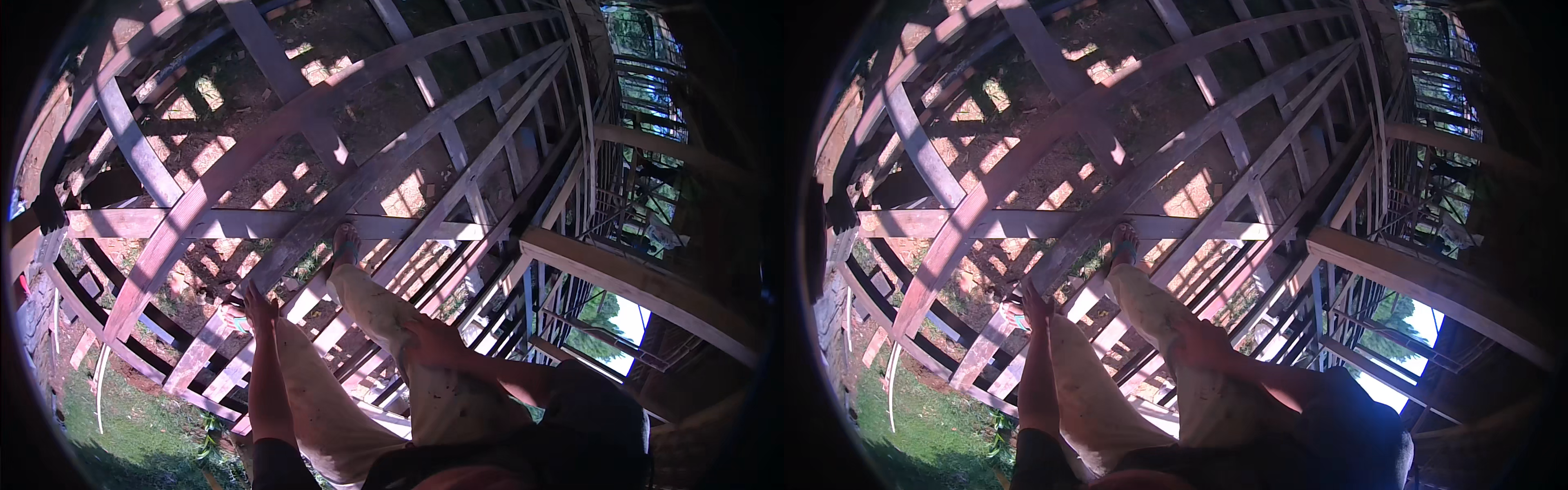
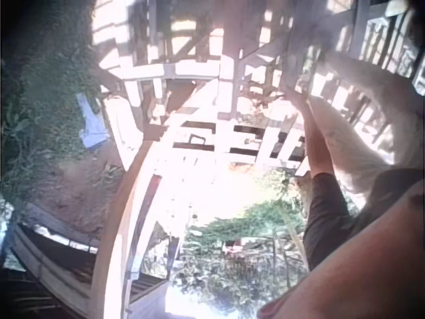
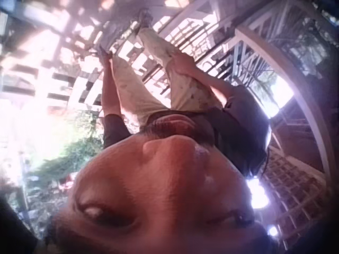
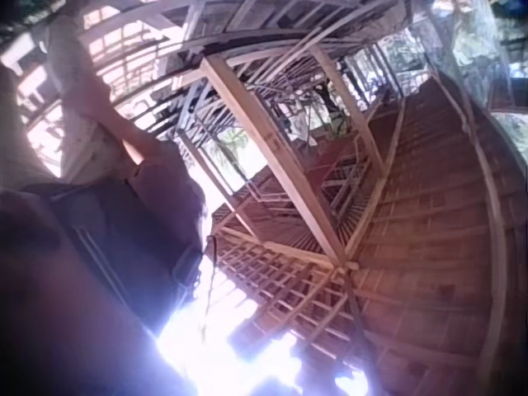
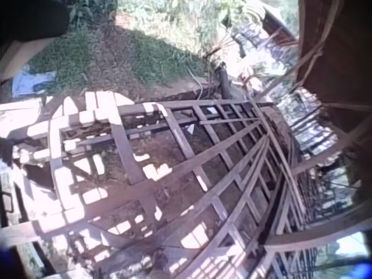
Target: The person works on a wooden building frame, handling a power socket and wire, picking up a bag of small items, and then positioning a large wooden plank onto the floor joists.
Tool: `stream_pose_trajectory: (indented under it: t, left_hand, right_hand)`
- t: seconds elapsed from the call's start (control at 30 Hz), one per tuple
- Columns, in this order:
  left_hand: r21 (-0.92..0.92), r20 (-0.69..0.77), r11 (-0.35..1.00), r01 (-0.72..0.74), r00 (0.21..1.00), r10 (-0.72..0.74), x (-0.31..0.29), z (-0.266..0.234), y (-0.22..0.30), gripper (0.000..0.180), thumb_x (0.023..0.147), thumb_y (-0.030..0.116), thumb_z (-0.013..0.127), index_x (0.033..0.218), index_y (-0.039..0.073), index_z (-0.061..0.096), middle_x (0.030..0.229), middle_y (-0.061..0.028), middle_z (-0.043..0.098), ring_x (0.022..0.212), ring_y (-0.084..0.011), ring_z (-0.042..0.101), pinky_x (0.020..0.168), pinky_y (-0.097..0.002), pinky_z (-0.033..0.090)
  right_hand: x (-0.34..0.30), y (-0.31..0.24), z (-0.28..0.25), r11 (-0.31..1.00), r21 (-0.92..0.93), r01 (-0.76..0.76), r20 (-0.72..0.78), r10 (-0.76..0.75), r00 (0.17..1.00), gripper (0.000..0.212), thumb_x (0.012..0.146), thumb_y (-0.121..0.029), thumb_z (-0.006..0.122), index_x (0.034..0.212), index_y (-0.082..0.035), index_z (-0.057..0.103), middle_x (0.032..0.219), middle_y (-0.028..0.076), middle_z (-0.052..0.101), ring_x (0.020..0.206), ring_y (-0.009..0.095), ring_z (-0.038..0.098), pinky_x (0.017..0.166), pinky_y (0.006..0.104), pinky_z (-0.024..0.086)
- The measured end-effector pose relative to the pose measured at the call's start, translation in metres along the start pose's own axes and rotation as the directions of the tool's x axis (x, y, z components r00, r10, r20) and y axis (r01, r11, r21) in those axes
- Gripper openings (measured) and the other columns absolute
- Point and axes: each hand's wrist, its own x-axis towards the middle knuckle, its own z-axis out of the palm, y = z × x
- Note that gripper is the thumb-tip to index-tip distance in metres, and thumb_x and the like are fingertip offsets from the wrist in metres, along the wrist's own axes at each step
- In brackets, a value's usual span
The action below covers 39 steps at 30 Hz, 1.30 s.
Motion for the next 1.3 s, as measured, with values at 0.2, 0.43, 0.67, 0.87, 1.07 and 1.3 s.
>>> stream_pose_trajectory:
  t: [0.2,0.43,0.67,0.87,1.07,1.3]
  left_hand:
    - [0.407,-0.018,0.909,-0.090,0.994,0.106,0.047,0.039,0.035,0.121,0.058,0.048,0.084,0.149,0.009,0.015,0.151,-0.0202,0.022,0.139,-0.0365,0.025,0.111,-0.0503,0.026]
    - [0.355,-0.173,0.912,-0.208,0.944,0.282,0.068,0.067,-0.009,0.084,0.073,0.015,0.070,0.145,0.009,0.027,0.119,-0.0177,0.048,0.115,-0.0343,0.049,0.108,-0.0521,0.029]
    - [0.470,-0.032,0.853,-0.227,0.961,0.273,0.054,-0.007,0.031,0.089,0.064,0.014,0.078,0.140,0.012,0.031,0.115,-0.0158,0.049,0.107,-0.0287,0.051,0.096,-0.0411,0.041]
    - [0.420,-0.176,0.870,-0.259,0.917,0.358,0.039,-0.059,0.030,0.093,0.051,0.013,0.083,0.130,0.009,0.035,0.107,-0.0138,0.050,0.103,-0.0304,0.051,0.092,-0.0420,0.042]
    - [0.450,-0.100,0.849,-0.275,0.930,0.354,-0.008,-0.110,0.060,0.101,0.053,0.025,0.084,0.138,0.007,0.032,0.121,-0.0196,0.049,0.114,-0.0341,0.049,0.095,-0.0440,0.040]
    - [0.367,-0.029,0.897,-0.246,0.961,0.275,-0.117,-0.153,0.113,0.092,0.057,0.040,0.082,0.134,0.007,0.043,0.114,-0.0200,0.052,0.112,-0.0349,0.051,0.092,-0.0522,0.039]
  right_hand:
    - [0.023,0.042,-0.011,0.999,0.030,-0.034,-0.036,0.035,0.999,0.055,0.079,-0.037,0.066,0.128,-0.016,0.054,0.133,0.012,0.051,0.114,0.030,0.057,0.094,0.0418,0.048]
    - [0.032,0.060,-0.019,1.000,-0.025,0.009,-0.056,-0.011,0.998,0.055,0.078,-0.042,0.067,0.127,-0.019,0.056,0.135,0.010,0.050,0.115,0.029,0.056,0.096,0.0410,0.047]
    - [0.022,0.057,-0.014,0.994,-0.035,0.105,-0.093,-0.108,0.990,0.053,0.080,-0.040,0.065,0.126,-0.016,0.055,0.131,0.010,0.052,0.114,0.030,0.056,0.094,0.0410,0.047]
    - [0.017,0.053,0.000,0.995,-0.019,0.097,-0.023,-0.097,0.995,0.052,0.080,-0.042,0.065,0.124,-0.014,0.057,0.130,0.009,0.054,0.115,0.028,0.056,0.095,0.0405,0.047]
    - [0.012,0.061,0.005,0.987,0.063,0.150,-0.071,-0.145,0.987,0.049,0.082,-0.037,0.063,0.122,-0.011,0.057,0.122,0.012,0.058,0.113,0.028,0.057,0.094,0.0400,0.047]
    - [0.029,0.094,0.008,0.977,0.164,0.138,-0.146,-0.115,0.983,0.049,0.080,-0.040,0.063,0.119,-0.011,0.060,0.111,0.014,0.064,0.104,0.030,0.061,0.088,0.0409,0.049]
